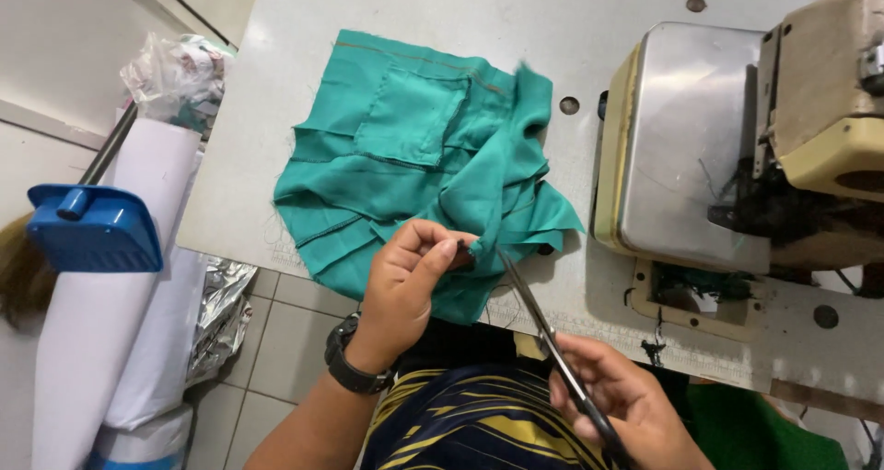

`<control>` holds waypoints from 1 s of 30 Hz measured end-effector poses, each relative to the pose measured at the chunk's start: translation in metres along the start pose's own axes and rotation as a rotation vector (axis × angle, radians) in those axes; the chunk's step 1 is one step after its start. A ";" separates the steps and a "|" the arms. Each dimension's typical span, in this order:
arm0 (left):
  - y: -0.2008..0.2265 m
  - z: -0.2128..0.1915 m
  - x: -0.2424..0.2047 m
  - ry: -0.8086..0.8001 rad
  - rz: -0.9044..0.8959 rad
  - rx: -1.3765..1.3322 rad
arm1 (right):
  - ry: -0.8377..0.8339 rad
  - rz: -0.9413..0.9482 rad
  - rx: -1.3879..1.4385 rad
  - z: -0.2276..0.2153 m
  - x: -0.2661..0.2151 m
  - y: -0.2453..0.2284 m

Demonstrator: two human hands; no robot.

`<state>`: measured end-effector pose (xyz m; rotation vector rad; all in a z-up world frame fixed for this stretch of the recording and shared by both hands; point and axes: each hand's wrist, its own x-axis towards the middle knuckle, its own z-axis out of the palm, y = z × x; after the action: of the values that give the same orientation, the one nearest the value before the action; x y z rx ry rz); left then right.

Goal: Using an industrial overlock machine to finish the edges of green fabric pieces and trimming excess with scissors.

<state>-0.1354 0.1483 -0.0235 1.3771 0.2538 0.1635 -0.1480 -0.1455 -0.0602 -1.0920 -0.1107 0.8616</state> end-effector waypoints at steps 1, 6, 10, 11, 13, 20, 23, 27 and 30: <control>-0.002 0.000 -0.002 0.009 -0.002 0.001 | -0.007 0.006 0.001 -0.002 0.000 0.007; -0.025 0.000 -0.007 -0.012 -0.052 -0.347 | -0.053 0.152 0.351 0.007 0.005 0.019; -0.021 0.007 -0.009 -0.048 -0.065 -0.331 | -0.063 0.131 0.401 0.019 0.007 0.018; -0.019 0.010 -0.009 -0.075 -0.042 -0.301 | -0.061 0.081 0.444 0.023 0.008 0.017; -0.018 0.015 -0.010 -0.110 -0.021 -0.270 | -0.053 0.023 0.491 0.029 0.011 0.015; -0.024 0.023 -0.017 -0.165 0.057 -0.127 | -0.089 -0.048 0.469 0.042 0.020 0.011; -0.022 0.024 -0.019 -0.185 0.054 -0.093 | -0.125 -0.080 0.456 0.042 0.023 0.011; -0.027 0.026 -0.020 -0.200 0.040 -0.104 | -0.134 -0.103 0.444 0.045 0.026 0.008; -0.023 0.026 -0.018 -0.246 0.070 -0.076 | -0.110 -0.077 0.474 0.045 0.028 0.010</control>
<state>-0.1463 0.1145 -0.0401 1.3163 -0.0059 0.0599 -0.1562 -0.0926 -0.0548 -0.5935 -0.0358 0.8241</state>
